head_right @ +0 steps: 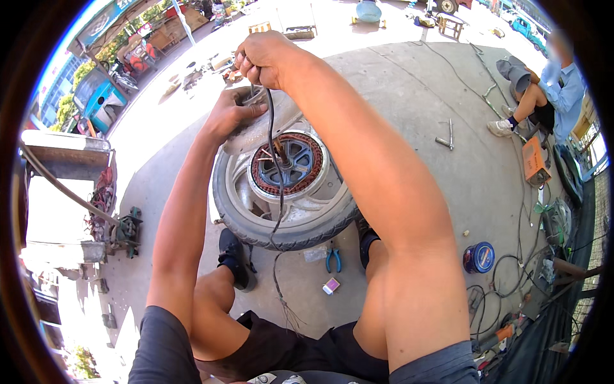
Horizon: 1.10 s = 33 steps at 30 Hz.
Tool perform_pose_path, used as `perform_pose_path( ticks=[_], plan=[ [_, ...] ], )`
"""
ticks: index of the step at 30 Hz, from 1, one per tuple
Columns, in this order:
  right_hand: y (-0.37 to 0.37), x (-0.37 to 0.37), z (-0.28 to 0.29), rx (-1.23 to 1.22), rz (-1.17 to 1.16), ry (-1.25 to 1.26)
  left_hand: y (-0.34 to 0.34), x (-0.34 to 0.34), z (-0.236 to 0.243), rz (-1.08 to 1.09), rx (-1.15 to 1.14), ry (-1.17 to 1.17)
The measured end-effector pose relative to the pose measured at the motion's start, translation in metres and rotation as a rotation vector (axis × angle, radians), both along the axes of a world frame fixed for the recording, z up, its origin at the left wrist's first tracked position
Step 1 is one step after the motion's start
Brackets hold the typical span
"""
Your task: The person sits on the ground and works on a small electric motor attached to a wheel. They remove a metal cover, manipulate the internal wiring, and use a hammer to tap the central shaft. They then flip the wheel over and continue adjusting the components.
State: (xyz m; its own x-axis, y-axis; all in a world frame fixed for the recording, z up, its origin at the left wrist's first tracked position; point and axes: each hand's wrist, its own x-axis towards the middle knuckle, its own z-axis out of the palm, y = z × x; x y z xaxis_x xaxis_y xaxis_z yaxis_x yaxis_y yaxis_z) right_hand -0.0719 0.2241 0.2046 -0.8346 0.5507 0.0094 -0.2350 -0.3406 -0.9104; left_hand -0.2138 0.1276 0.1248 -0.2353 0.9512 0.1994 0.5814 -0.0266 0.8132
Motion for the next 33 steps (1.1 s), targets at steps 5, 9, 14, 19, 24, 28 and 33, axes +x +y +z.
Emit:
perform_pose_path(
  ticks=[5, 9, 14, 19, 24, 28, 33],
  plan=[
    [0.0, 0.003, -0.001, -0.004, 0.017, 0.01, 0.0, 0.005, 0.002, 0.005, 0.007, 0.016],
    [-0.013, -0.001, 0.002, -0.01, -0.001, 0.01, -0.002, 0.008, -0.004, 0.077, 0.041, 0.063],
    [-0.018, 0.001, 0.006, 0.049, -0.014, -0.017, 0.003, 0.018, -0.009, 0.206, 0.058, 0.243],
    [-0.001, 0.01, 0.007, -0.022, 0.02, 0.003, 0.009, 0.014, -0.034, 0.193, 0.092, 0.349],
    [-0.011, 0.006, 0.007, -0.028, 0.008, 0.029, 0.005, 0.006, -0.051, 0.19, 0.128, 0.355],
    [-0.008, -0.003, 0.004, -0.076, -0.01, 0.048, 0.004, 0.013, -0.039, 0.138, 0.032, 0.238],
    [-0.021, -0.007, 0.005, 0.041, -0.01, -0.011, 0.006, 0.003, -0.04, 0.128, -0.001, 0.266]
  ],
)
